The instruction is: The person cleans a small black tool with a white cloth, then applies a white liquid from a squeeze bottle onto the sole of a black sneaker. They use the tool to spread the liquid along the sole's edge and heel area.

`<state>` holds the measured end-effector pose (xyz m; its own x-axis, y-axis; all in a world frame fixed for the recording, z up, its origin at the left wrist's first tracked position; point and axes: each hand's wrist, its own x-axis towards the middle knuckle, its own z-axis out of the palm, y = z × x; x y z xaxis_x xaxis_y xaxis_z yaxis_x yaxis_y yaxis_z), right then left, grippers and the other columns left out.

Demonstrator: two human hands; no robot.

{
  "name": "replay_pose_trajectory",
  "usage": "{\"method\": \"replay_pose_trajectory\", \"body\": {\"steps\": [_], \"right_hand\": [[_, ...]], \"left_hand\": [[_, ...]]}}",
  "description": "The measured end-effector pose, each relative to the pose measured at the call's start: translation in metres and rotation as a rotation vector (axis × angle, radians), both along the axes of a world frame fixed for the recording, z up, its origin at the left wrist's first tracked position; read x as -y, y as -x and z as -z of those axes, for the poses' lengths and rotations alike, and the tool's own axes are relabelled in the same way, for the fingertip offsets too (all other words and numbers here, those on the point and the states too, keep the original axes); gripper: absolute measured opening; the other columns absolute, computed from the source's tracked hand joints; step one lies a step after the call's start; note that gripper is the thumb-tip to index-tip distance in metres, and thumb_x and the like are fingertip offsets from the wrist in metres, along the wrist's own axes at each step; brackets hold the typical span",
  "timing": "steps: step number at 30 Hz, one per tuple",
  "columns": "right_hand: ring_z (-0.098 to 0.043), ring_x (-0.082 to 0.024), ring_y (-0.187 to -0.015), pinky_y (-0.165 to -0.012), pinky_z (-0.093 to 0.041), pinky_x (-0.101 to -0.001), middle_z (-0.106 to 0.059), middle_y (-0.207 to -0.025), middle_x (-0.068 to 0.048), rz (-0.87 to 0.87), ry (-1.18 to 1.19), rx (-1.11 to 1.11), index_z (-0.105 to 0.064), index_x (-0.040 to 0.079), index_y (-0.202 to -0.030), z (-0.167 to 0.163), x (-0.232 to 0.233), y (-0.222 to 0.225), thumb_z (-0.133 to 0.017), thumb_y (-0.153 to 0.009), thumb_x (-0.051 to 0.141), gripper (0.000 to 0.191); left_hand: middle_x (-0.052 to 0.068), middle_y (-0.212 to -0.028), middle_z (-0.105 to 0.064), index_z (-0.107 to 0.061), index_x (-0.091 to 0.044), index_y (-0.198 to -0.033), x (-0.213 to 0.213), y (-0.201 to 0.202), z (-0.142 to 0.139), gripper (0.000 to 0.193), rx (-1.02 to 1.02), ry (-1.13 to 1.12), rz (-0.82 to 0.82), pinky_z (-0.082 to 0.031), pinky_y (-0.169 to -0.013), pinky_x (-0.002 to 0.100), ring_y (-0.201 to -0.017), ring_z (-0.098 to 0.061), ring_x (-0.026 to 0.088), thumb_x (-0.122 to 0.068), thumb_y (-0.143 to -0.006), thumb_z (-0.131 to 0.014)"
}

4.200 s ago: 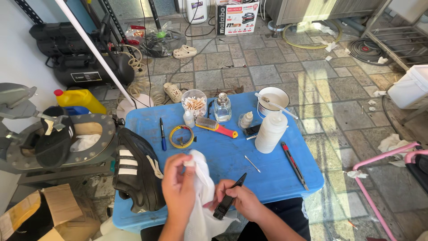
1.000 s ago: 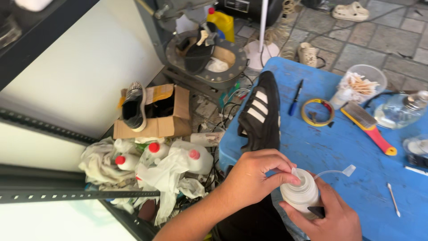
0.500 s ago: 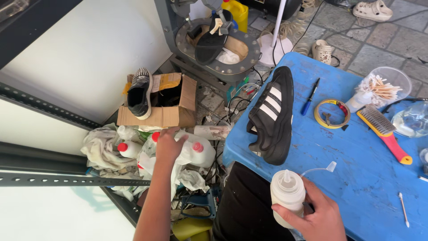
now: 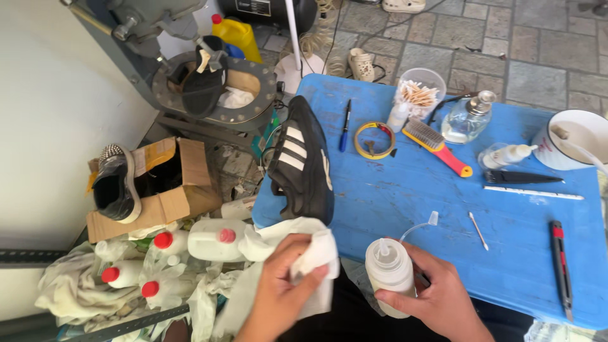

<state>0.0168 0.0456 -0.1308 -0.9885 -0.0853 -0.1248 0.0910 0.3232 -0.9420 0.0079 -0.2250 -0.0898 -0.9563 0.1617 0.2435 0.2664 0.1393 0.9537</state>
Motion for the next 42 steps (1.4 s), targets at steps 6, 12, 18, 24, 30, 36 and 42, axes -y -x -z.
{"method": "replay_pose_trajectory", "body": {"steps": [6, 12, 18, 24, 30, 36, 42], "right_hand": [[-0.074, -0.016, -0.091, -0.078, -0.062, -0.0329, -0.075, -0.103, -0.009, 0.017, 0.053, 0.019, -0.068, 0.003, -0.129, -0.009, -0.056, -0.018, -0.097, -0.058, 0.022, 0.079], [-0.076, -0.016, -0.085, -0.075, -0.062, -0.0321, -0.075, -0.100, -0.010, 0.151, -0.092, 0.083, -0.067, 0.007, -0.133, -0.016, -0.107, -0.034, -0.098, -0.055, 0.025, 0.086], [-0.077, -0.018, -0.091, -0.080, -0.062, -0.0347, -0.077, -0.106, -0.011, 0.149, -0.111, -0.012, -0.066, 0.004, -0.133, -0.014, -0.129, -0.046, -0.099, -0.053, 0.027, 0.089], [-0.077, -0.020, -0.102, -0.088, -0.060, -0.0361, -0.075, -0.112, -0.013, 0.121, 0.014, -0.043, -0.064, 0.001, -0.132, -0.012, -0.133, -0.048, -0.098, -0.055, 0.026, 0.088], [-0.076, -0.021, -0.104, -0.090, -0.060, -0.0364, -0.074, -0.115, -0.013, 0.117, 0.006, -0.044, -0.064, -0.001, -0.131, -0.005, -0.134, -0.047, -0.099, -0.055, 0.026, 0.088], [-0.076, -0.021, -0.101, -0.088, -0.059, -0.0358, -0.075, -0.112, -0.014, 0.138, 0.047, 0.005, -0.065, -0.001, -0.131, 0.007, -0.130, -0.043, -0.099, -0.054, 0.024, 0.088], [-0.076, -0.018, -0.101, -0.088, -0.060, -0.0352, -0.075, -0.112, -0.012, 0.131, 0.063, -0.004, -0.065, 0.000, -0.131, 0.009, -0.132, -0.043, -0.098, -0.055, 0.023, 0.086]], "left_hand": [[0.014, -0.133, -0.065, -0.070, -0.001, -0.123, -0.112, 0.018, -0.021, 0.040, -0.279, 0.115, 0.244, -0.059, -0.097, 0.037, -0.118, -0.070, 0.029, -0.006, -0.086, -0.082], [0.006, -0.112, -0.072, -0.073, -0.008, -0.119, -0.169, 0.032, -0.007, 0.039, -0.327, 0.226, 0.336, -0.061, -0.084, 0.034, -0.099, -0.074, 0.024, 0.001, -0.082, -0.079], [0.012, -0.105, -0.072, -0.068, -0.001, -0.110, -0.193, 0.034, -0.002, 0.036, -0.478, 0.260, 0.317, -0.059, -0.086, 0.039, -0.099, -0.071, 0.031, 0.011, -0.076, -0.069], [0.014, -0.104, -0.072, -0.067, 0.000, -0.108, -0.206, 0.031, -0.001, 0.032, -0.486, 0.173, 0.204, -0.059, -0.085, 0.039, -0.097, -0.072, 0.033, 0.013, -0.079, -0.066], [0.012, -0.097, -0.074, -0.070, 0.002, -0.107, -0.189, 0.042, -0.011, 0.020, -0.260, 0.110, -0.025, -0.057, -0.070, 0.030, -0.080, -0.073, 0.021, 0.007, -0.087, -0.069], [0.011, -0.104, -0.073, -0.071, 0.002, -0.109, -0.184, 0.042, -0.021, 0.021, -0.178, 0.106, 0.299, -0.057, -0.075, 0.029, -0.088, -0.072, 0.020, 0.001, -0.088, -0.075], [0.011, -0.103, -0.072, -0.071, -0.001, -0.108, -0.191, 0.041, -0.031, 0.026, -0.324, 0.256, 0.289, -0.057, -0.081, 0.034, -0.093, -0.072, 0.027, 0.004, -0.083, -0.074]]}}
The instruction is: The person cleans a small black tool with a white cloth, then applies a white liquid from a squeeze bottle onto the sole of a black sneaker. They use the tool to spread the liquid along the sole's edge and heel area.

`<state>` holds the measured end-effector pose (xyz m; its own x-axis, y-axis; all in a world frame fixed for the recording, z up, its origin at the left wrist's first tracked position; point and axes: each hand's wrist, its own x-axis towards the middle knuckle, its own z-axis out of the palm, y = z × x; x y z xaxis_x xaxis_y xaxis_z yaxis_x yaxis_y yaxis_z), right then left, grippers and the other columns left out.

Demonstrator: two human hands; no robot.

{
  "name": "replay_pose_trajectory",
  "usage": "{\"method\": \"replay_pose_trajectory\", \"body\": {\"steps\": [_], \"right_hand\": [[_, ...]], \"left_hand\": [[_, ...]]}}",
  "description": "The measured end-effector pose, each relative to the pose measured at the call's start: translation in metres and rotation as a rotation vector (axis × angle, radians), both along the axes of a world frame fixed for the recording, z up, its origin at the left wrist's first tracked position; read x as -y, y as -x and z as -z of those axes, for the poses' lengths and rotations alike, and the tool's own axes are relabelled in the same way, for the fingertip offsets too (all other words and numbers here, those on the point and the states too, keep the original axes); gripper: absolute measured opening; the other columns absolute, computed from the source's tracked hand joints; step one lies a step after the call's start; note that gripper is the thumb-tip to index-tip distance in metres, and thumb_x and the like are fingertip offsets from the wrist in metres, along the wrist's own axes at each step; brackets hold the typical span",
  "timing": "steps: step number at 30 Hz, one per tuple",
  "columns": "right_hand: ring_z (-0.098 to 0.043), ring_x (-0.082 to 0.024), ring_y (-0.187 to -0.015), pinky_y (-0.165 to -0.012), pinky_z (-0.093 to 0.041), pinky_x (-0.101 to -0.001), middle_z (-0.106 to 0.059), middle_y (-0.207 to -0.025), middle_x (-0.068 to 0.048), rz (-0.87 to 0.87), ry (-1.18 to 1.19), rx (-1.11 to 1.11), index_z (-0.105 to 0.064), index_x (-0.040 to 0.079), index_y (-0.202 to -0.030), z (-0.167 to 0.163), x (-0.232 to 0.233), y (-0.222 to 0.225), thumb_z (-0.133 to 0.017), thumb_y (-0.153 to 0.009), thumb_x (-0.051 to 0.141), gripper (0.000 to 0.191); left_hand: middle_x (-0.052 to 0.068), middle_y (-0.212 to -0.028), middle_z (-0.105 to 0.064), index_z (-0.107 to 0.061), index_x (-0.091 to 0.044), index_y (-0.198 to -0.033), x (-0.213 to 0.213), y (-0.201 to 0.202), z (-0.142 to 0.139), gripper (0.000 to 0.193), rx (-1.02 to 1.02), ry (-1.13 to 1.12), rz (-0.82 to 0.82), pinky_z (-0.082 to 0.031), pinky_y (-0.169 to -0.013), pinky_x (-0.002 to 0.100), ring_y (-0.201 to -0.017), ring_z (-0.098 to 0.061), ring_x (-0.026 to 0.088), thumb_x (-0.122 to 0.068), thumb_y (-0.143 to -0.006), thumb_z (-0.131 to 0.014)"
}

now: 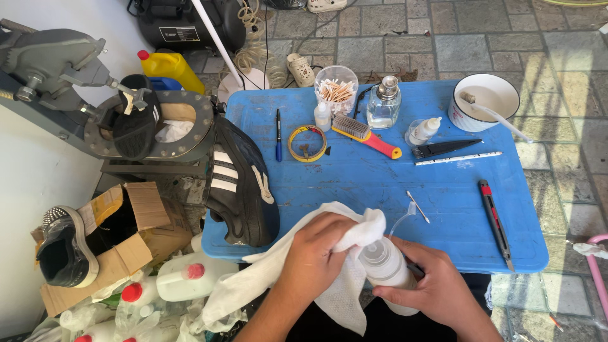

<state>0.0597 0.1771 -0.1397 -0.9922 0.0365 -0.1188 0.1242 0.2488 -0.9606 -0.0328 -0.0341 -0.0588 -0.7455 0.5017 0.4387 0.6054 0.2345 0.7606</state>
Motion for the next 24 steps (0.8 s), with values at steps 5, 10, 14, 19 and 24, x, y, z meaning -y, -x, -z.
{"method": "replay_pose_trajectory", "body": {"steps": [5, 10, 14, 19, 24], "right_hand": [[-0.074, -0.017, -0.099, -0.085, -0.061, -0.0350, -0.080, -0.110, -0.011, 0.100, 0.129, 0.065, -0.066, 0.001, -0.132, 0.007, -0.019, -0.010, -0.095, -0.059, 0.014, 0.080], [-0.071, -0.015, -0.098, -0.087, -0.057, -0.0318, -0.077, -0.108, -0.009, 0.273, 0.165, -0.182, -0.064, -0.005, -0.131, -0.001, -0.062, -0.023, -0.086, -0.069, 0.005, 0.067], [-0.070, -0.011, -0.102, -0.092, -0.057, -0.0270, -0.074, -0.113, -0.005, 0.410, 0.090, -0.402, -0.062, -0.006, -0.132, -0.013, -0.074, -0.006, -0.082, -0.081, 0.005, 0.056], [-0.057, -0.009, -0.089, -0.077, -0.047, -0.0231, -0.069, -0.108, -0.007, 0.534, -0.007, -0.408, -0.063, -0.006, -0.136, -0.015, -0.063, 0.031, -0.085, -0.087, 0.000, 0.054], [-0.068, -0.011, -0.103, -0.091, -0.056, -0.0247, -0.070, -0.118, -0.009, 0.518, 0.087, -0.458, -0.057, -0.006, -0.130, -0.010, -0.054, 0.048, -0.083, -0.093, 0.000, 0.046]], "left_hand": [[0.007, -0.094, -0.072, -0.075, -0.005, -0.103, 0.084, -0.018, 0.012, 0.024, 0.083, 0.254, -0.244, -0.057, -0.074, 0.034, -0.084, -0.073, 0.026, -0.002, -0.079, -0.077], [-0.004, -0.109, -0.078, -0.080, -0.023, -0.110, 0.271, -0.029, 0.055, 0.040, 0.289, 1.131, -0.737, -0.062, -0.093, 0.027, -0.101, -0.078, 0.009, -0.042, -0.077, -0.090], [0.011, -0.119, -0.077, -0.070, -0.016, -0.130, 0.379, -0.014, 0.075, 0.074, 0.529, 1.310, -0.941, -0.058, -0.095, 0.035, -0.109, -0.074, 0.022, -0.052, -0.069, -0.092], [0.014, -0.103, -0.079, -0.074, -0.012, -0.122, 0.343, -0.010, 0.057, 0.065, 0.397, 1.064, -1.033, -0.057, -0.089, 0.038, -0.097, -0.075, 0.025, -0.058, -0.077, -0.085], [0.012, -0.085, -0.079, -0.086, -0.011, -0.098, 0.255, 0.009, 0.014, 0.048, 0.491, 0.768, -1.219, -0.058, -0.080, 0.042, -0.077, -0.074, 0.030, -0.057, -0.090, -0.075]]}}
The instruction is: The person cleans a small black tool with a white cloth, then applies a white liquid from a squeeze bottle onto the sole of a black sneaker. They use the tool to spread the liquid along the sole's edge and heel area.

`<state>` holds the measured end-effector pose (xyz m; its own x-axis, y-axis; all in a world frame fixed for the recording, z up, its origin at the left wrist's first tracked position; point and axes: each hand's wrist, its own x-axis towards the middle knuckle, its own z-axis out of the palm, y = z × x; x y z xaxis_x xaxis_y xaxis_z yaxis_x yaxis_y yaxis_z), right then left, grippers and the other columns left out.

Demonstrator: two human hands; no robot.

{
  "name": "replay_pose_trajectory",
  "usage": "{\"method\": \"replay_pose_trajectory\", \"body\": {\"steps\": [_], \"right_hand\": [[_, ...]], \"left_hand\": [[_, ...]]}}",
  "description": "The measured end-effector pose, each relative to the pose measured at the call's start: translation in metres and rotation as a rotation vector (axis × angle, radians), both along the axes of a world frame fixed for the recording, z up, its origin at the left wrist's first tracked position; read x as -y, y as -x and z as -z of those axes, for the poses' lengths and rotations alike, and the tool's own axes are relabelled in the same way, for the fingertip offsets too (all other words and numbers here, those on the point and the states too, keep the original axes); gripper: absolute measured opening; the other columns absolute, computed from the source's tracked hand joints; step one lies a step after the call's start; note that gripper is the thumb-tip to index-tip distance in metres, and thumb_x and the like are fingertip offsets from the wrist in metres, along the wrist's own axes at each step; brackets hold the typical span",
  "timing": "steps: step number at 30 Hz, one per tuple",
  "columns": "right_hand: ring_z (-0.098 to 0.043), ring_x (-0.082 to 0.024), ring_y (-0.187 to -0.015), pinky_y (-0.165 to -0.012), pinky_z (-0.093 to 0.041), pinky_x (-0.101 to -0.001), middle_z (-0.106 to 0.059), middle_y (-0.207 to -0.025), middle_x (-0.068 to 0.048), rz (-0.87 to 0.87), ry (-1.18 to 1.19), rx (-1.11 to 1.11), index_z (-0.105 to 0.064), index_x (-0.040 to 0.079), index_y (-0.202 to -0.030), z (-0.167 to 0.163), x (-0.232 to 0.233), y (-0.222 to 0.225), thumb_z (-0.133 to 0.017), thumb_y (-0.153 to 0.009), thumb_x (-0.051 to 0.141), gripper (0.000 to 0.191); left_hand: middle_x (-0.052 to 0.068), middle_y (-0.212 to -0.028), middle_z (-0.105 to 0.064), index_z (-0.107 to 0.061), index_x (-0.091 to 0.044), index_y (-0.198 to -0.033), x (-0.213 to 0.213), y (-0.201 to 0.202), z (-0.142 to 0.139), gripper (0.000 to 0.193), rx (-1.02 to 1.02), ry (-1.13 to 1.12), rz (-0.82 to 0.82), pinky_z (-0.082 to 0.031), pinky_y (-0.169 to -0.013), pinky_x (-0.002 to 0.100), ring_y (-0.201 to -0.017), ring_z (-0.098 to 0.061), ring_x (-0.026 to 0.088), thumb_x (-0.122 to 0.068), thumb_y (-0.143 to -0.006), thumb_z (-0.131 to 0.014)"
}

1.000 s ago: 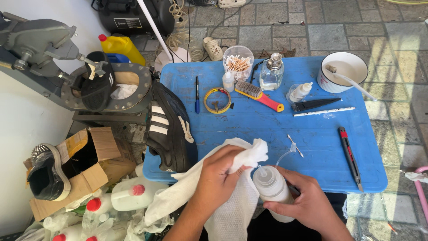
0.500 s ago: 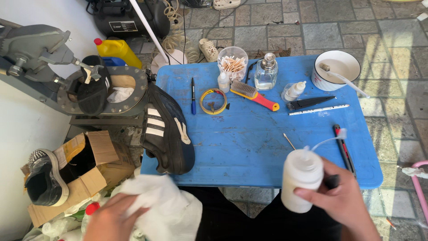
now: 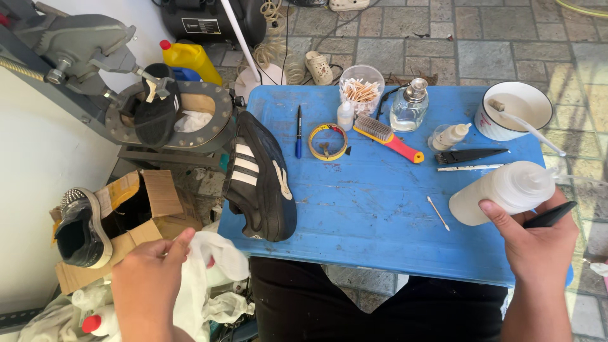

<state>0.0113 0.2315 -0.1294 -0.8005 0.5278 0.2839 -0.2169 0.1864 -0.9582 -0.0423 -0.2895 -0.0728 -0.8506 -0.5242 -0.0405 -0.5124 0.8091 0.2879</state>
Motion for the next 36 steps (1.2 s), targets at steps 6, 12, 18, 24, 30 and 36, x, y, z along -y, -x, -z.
{"method": "replay_pose_trajectory", "body": {"steps": [6, 12, 18, 24, 30, 36], "right_hand": [[-0.061, -0.013, -0.115, -0.095, -0.056, -0.0275, -0.053, -0.142, -0.011, 0.111, 0.016, -0.094, -0.033, -0.002, -0.148, 0.005, 0.013, -0.004, -0.078, -0.085, -0.003, 0.077], [-0.049, -0.008, -0.058, -0.053, -0.044, -0.0217, -0.054, -0.100, -0.010, 0.173, 0.295, -0.415, -0.044, 0.003, -0.119, 0.042, 0.065, -0.042, -0.063, -0.112, 0.003, 0.020], [-0.043, -0.008, -0.057, -0.052, -0.043, -0.0262, -0.059, -0.086, -0.011, -0.268, 0.433, -0.106, -0.057, -0.001, -0.100, 0.070, 0.099, -0.031, -0.056, -0.102, 0.002, 0.004], [-0.036, -0.005, -0.046, -0.047, -0.043, -0.0273, -0.060, -0.074, -0.011, -0.575, 0.624, 0.217, -0.068, -0.009, -0.107, 0.081, 0.124, -0.016, -0.056, -0.102, 0.010, 0.023], [-0.039, -0.004, -0.043, -0.047, -0.049, -0.0268, -0.077, -0.100, -0.018, -0.716, 0.512, 0.401, -0.069, -0.006, -0.113, 0.066, 0.155, -0.003, -0.055, -0.099, 0.016, 0.030], [-0.041, -0.004, -0.045, -0.046, -0.050, -0.0253, -0.075, -0.121, -0.016, -0.779, 0.531, 0.405, -0.063, -0.002, -0.129, 0.041, 0.161, 0.004, -0.053, -0.098, 0.021, 0.039]], "left_hand": [[0.013, -0.080, -0.072, -0.063, -0.001, -0.092, -0.005, 0.025, -0.005, 0.045, -0.110, -0.012, 0.150, -0.055, -0.068, 0.042, -0.071, -0.070, 0.028, -0.020, -0.064, -0.092], [0.012, -0.093, -0.074, -0.072, -0.004, -0.091, 0.009, 0.022, 0.017, 0.034, -0.336, 0.103, 0.234, -0.056, -0.070, 0.038, -0.077, -0.072, 0.025, -0.035, -0.091, -0.086], [0.010, -0.088, -0.069, -0.051, -0.001, -0.112, -0.084, 0.042, 0.050, 0.051, -0.480, -0.654, 0.237, -0.055, -0.066, 0.030, -0.074, -0.070, 0.015, -0.041, -0.091, -0.076], [0.013, -0.111, -0.053, -0.044, -0.006, -0.127, -0.120, 0.042, 0.042, 0.057, -0.597, -0.671, 0.233, -0.053, -0.067, 0.029, -0.080, -0.060, 0.017, -0.030, -0.088, -0.079], [0.005, -0.122, -0.044, -0.046, -0.009, -0.117, -0.122, 0.045, 0.064, 0.038, -0.799, -0.966, 0.151, -0.044, -0.075, 0.028, -0.085, -0.048, 0.016, -0.009, -0.089, -0.073], [0.009, -0.115, -0.051, -0.047, -0.008, -0.114, -0.088, 0.008, 0.063, 0.025, -0.823, -1.646, 0.121, -0.045, -0.098, 0.031, -0.105, -0.054, 0.017, -0.002, -0.091, -0.055]]}}
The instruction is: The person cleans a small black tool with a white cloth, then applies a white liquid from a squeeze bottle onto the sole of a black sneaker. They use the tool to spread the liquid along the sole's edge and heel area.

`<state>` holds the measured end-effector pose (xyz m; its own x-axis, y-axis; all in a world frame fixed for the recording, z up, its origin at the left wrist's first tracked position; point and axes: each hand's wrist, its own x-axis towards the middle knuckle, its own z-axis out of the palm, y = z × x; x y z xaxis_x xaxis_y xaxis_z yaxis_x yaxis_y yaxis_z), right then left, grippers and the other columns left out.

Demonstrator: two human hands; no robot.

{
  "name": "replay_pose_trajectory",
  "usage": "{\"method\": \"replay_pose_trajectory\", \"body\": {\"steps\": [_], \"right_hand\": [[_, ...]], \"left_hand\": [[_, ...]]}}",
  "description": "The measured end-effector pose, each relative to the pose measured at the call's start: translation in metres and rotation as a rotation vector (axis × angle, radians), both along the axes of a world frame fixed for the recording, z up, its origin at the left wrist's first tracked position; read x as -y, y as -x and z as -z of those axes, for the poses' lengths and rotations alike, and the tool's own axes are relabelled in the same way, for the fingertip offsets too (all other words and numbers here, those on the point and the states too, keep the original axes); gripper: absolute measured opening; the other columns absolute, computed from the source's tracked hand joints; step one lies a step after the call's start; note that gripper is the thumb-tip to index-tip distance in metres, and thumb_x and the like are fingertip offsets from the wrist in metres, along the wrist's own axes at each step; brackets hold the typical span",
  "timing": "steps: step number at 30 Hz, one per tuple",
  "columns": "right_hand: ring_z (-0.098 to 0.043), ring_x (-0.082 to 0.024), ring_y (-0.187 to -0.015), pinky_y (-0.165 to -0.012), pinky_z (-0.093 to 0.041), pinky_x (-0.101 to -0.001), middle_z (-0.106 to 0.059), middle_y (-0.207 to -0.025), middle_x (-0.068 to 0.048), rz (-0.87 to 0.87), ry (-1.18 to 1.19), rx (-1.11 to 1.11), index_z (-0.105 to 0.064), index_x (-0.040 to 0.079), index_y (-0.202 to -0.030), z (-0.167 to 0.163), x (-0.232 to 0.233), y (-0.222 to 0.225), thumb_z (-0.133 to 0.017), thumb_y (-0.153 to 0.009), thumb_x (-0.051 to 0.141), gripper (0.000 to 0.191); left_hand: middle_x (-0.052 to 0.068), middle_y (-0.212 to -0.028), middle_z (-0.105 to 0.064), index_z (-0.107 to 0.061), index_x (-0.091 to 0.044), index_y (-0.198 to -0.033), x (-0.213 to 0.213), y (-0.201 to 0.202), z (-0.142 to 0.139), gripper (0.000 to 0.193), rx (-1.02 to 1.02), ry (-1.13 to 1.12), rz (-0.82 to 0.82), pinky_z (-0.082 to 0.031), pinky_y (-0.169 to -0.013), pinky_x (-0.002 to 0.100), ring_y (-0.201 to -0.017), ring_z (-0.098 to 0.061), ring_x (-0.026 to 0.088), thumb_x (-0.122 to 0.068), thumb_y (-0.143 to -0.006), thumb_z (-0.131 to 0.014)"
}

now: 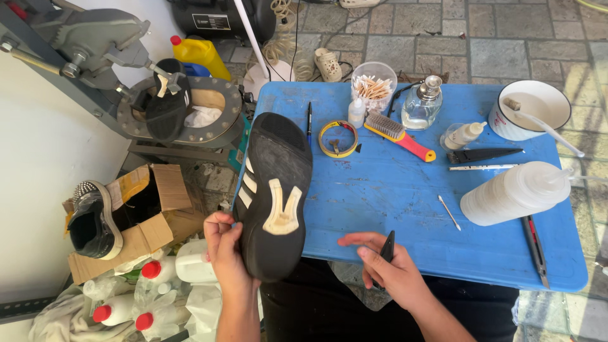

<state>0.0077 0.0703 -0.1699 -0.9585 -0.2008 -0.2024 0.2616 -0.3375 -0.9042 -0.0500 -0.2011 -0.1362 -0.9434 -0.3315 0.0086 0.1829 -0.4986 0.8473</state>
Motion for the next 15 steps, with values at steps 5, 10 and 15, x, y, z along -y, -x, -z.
{"method": "replay_pose_trajectory", "body": {"steps": [5, 10, 15], "right_hand": [[-0.041, -0.006, -0.048, -0.049, -0.053, -0.0283, -0.071, -0.135, -0.006, 0.101, 0.346, -0.086, -0.045, 0.009, -0.147, 0.006, -0.001, -0.002, -0.057, -0.096, 0.029, 0.056], [-0.042, -0.010, -0.053, -0.056, -0.050, -0.0343, -0.061, -0.080, -0.002, 0.241, 0.354, 0.000, -0.058, 0.001, -0.120, 0.022, -0.019, 0.000, -0.068, -0.101, 0.021, 0.029], [-0.041, -0.009, -0.051, -0.053, -0.045, -0.0306, -0.067, -0.080, -0.003, 0.435, 0.255, 0.203, -0.065, 0.002, -0.099, 0.019, -0.047, 0.018, -0.069, -0.091, 0.023, 0.023]], "left_hand": [[0.013, -0.118, -0.058, -0.052, -0.006, -0.112, -0.009, -0.020, 0.000, 0.027, 0.084, -0.095, 0.334, -0.045, -0.099, 0.033, -0.112, -0.057, 0.022, -0.006, -0.086, -0.051], [0.017, -0.116, -0.057, -0.062, 0.001, -0.115, -0.042, -0.004, 0.006, 0.025, 0.215, 0.005, 0.693, -0.044, -0.091, 0.035, -0.104, -0.054, 0.026, -0.007, -0.092, -0.061], [0.010, -0.130, -0.056, -0.069, -0.001, -0.125, -0.078, 0.013, -0.025, 0.039, -0.039, 0.603, 0.751, -0.045, -0.106, 0.035, -0.127, -0.056, 0.023, -0.019, -0.090, -0.068]]}}
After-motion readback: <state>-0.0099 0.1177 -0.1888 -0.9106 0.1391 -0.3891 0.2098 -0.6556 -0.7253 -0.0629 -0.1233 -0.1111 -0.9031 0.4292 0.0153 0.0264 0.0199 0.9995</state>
